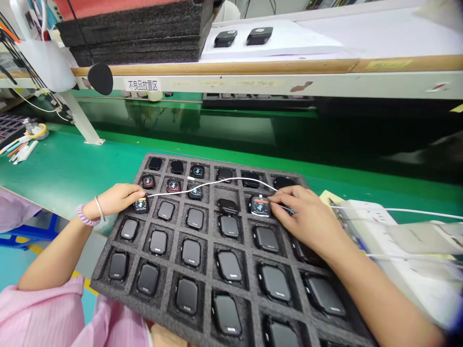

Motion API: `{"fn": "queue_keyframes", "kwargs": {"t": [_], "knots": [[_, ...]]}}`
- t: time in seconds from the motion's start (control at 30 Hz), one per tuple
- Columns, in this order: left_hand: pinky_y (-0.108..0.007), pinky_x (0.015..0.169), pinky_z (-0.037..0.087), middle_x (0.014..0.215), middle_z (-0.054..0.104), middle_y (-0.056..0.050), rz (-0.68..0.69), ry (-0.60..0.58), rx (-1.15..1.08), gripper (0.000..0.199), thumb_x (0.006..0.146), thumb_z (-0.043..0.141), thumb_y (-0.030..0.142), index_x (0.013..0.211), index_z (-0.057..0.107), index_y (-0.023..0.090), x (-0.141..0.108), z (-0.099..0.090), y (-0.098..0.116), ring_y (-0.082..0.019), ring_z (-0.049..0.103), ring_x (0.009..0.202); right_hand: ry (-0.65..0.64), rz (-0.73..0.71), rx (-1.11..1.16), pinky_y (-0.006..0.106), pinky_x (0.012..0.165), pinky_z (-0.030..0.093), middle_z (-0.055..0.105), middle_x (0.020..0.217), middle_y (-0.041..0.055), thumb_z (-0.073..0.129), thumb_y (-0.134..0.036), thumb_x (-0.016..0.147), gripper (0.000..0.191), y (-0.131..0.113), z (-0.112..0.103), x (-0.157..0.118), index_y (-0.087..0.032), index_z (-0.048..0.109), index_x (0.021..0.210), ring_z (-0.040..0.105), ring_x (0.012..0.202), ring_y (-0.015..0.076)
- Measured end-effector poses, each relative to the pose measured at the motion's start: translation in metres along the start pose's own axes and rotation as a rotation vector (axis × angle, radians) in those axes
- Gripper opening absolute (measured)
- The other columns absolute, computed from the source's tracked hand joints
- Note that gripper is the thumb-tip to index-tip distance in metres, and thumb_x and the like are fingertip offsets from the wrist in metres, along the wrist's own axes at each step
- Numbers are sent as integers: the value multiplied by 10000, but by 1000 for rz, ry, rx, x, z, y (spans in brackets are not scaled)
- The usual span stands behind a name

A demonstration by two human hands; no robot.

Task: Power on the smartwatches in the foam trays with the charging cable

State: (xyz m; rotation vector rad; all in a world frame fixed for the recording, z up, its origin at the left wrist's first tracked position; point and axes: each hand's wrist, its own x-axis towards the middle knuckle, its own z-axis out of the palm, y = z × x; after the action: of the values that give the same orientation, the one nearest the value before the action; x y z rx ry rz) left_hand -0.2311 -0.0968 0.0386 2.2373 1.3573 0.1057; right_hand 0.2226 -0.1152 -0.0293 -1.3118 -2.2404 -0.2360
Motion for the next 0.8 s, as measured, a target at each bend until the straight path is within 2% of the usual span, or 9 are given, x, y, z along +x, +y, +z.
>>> {"fn": "queue_keyframes", "kwargs": {"t": [0.27, 0.33, 0.4, 0.5, 0.57, 0.67, 0.8], "knots": [[-287, 807, 456, 933, 712, -51, -48, -48, 12, 492, 972, 312, 536, 960, 659, 187, 1, 0, 4, -199, 635, 854, 29, -67, -16, 396, 682, 526, 647, 801, 116, 430, -343, 938, 359, 7, 4, -2, -180, 702, 771, 633, 750, 263], [-321, 865, 440, 898, 711, -38, -78, -58, 21, 462, 972, 332, 513, 969, 665, 193, -1, -1, 6, -196, 631, 836, 29, -68, -16, 395, 679, 524, 647, 801, 112, 428, -349, 938, 361, 7, 5, -2, -183, 704, 774, 633, 747, 262], [-400, 992, 382, 897, 714, -20, -142, 3, 43, 375, 952, 415, 480, 966, 672, 207, -4, -1, 10, -194, 624, 844, 28, -45, -7, 394, 686, 523, 653, 804, 107, 431, -350, 936, 354, 7, 4, -2, -191, 700, 769, 633, 749, 260], [-496, 1109, 235, 1023, 714, -14, -218, 227, 69, 223, 904, 555, 408, 912, 686, 227, -7, 1, 25, -222, 603, 993, 28, -13, -5, 391, 696, 512, 664, 815, 110, 448, -326, 931, 331, 6, 4, -3, -191, 699, 764, 634, 760, 259], [-472, 1085, 256, 1041, 705, -17, -166, 271, 28, 176, 890, 610, 384, 877, 694, 229, -7, 5, 39, -231, 589, 1047, 33, 4, -40, 388, 679, 492, 670, 825, 117, 461, -299, 929, 319, 3, 3, -3, -184, 707, 761, 627, 748, 257], [-456, 1040, 275, 920, 709, 1, -33, 147, -8, 120, 875, 673, 352, 856, 699, 237, -5, 18, 61, -211, 605, 971, 16, 79, -107, 375, 637, 441, 679, 847, 111, 492, -277, 923, 288, -5, 0, -1, -189, 731, 788, 624, 755, 261], [-542, 1095, 166, 903, 721, 18, 89, 90, 139, 32, 884, 667, 240, 860, 687, 247, 0, 32, 74, -210, 598, 961, 36, 232, -155, 368, 673, 429, 673, 854, 92, 515, -273, 923, 250, -14, -13, 2, -205, 738, 835, 636, 820, 266]]}}
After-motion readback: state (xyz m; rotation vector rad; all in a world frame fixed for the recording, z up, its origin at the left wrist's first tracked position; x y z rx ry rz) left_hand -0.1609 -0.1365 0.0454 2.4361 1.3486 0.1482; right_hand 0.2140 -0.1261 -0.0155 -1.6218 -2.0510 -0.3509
